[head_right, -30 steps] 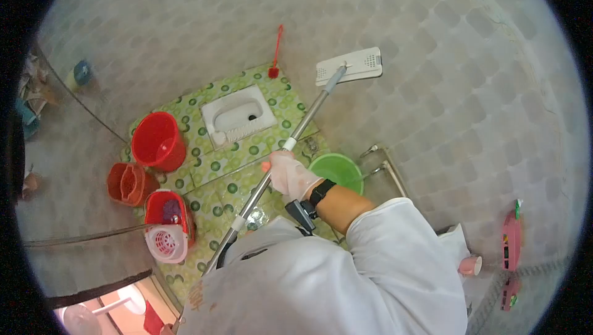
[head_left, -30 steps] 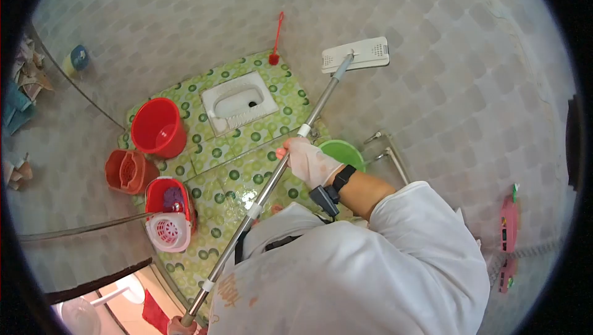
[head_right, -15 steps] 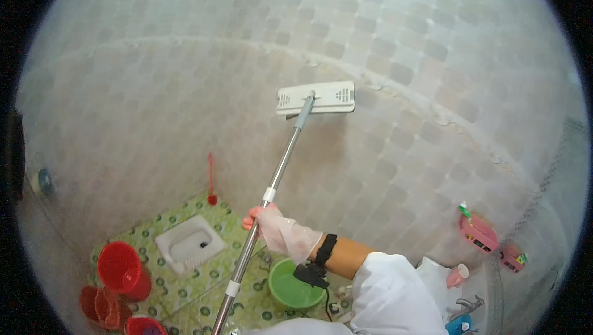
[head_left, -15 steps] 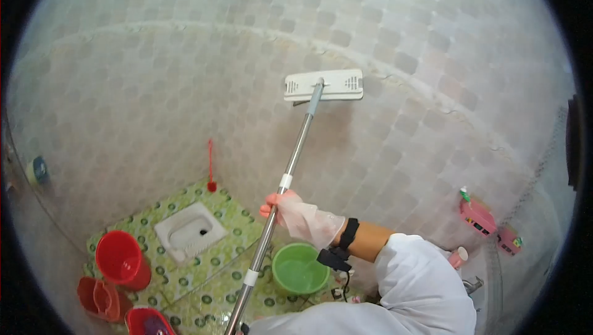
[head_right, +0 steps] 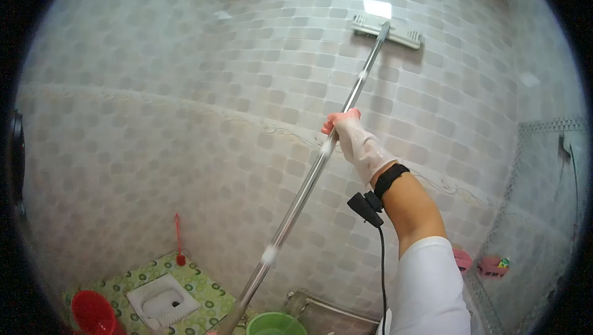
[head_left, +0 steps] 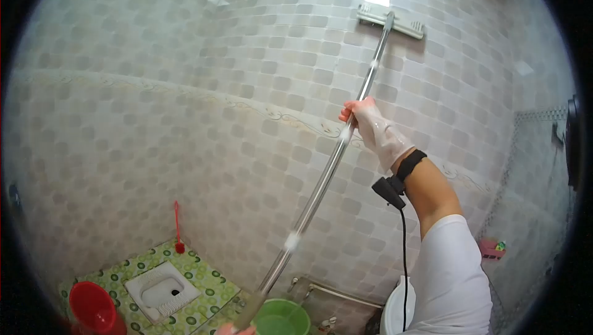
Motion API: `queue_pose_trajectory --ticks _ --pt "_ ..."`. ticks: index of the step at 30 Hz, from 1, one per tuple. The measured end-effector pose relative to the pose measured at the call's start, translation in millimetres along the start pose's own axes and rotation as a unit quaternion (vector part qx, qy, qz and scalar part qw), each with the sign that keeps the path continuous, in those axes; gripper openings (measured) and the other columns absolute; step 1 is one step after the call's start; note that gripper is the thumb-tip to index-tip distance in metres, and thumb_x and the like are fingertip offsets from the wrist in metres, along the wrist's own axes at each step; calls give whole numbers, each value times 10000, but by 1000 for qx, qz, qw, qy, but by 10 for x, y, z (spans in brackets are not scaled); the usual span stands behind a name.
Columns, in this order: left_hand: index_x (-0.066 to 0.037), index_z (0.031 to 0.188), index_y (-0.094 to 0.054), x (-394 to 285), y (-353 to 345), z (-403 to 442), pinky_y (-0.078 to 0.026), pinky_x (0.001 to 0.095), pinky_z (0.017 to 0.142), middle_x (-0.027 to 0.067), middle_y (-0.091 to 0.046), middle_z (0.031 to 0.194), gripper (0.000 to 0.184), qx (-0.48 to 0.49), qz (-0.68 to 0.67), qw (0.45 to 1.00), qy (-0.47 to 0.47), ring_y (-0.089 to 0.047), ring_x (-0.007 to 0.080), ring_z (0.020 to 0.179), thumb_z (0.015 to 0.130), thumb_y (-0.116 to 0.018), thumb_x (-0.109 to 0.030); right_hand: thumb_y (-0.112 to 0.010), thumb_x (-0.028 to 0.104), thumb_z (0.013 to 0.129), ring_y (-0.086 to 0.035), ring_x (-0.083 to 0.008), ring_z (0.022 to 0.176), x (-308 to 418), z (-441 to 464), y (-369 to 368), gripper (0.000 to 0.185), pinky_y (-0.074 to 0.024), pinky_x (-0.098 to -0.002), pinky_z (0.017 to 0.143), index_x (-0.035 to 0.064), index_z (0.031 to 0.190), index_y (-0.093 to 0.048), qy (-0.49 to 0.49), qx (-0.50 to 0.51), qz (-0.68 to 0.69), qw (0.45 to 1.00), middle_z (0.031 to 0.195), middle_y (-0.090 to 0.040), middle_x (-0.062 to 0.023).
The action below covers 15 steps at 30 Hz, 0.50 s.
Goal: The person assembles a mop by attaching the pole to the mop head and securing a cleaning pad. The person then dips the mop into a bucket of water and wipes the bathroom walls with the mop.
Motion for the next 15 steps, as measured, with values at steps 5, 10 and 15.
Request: queue_pose_trajectory --ticks 5,10,15 --pt "-20 910 -617 -731 -390 1673 -450 251 551 41 -642 777 307 121 -133 975 129 -552 106 606 882 -578 -324 -538 -20 775 -587 -245 569 220 12 328 418 -538 -377 453 15 1091 -267 16 -103 -107 989 765 -516 -173" --pt "-41 1045 -561 -1756 -884 2376 -369 221 482 8 -573 695 427 255 -263 930 12 -405 81 491 957 -416 -432 -503 94 834 -552 -239 501 494 178 717 399 -489 -382 387 34 1135 -247 33 -171 -161 971 716 -494 -156" --pt "-69 877 -576 -1155 -1214 2395 -280 222 417 -14 -505 603 436 331 -314 887 69 -367 65 449 939 -439 -478 -454 157 877 -544 -253 489 68 91 926 357 -497 -400 399 9 1126 -244 14 -164 -230 959 704 -507 -157"
Point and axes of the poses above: each hand's wrist, its own z-axis towards the middle knuckle, its own y-axis out of the back of the hand, x = y × z, the point moved 4 cm from there along z, towards the middle knuckle
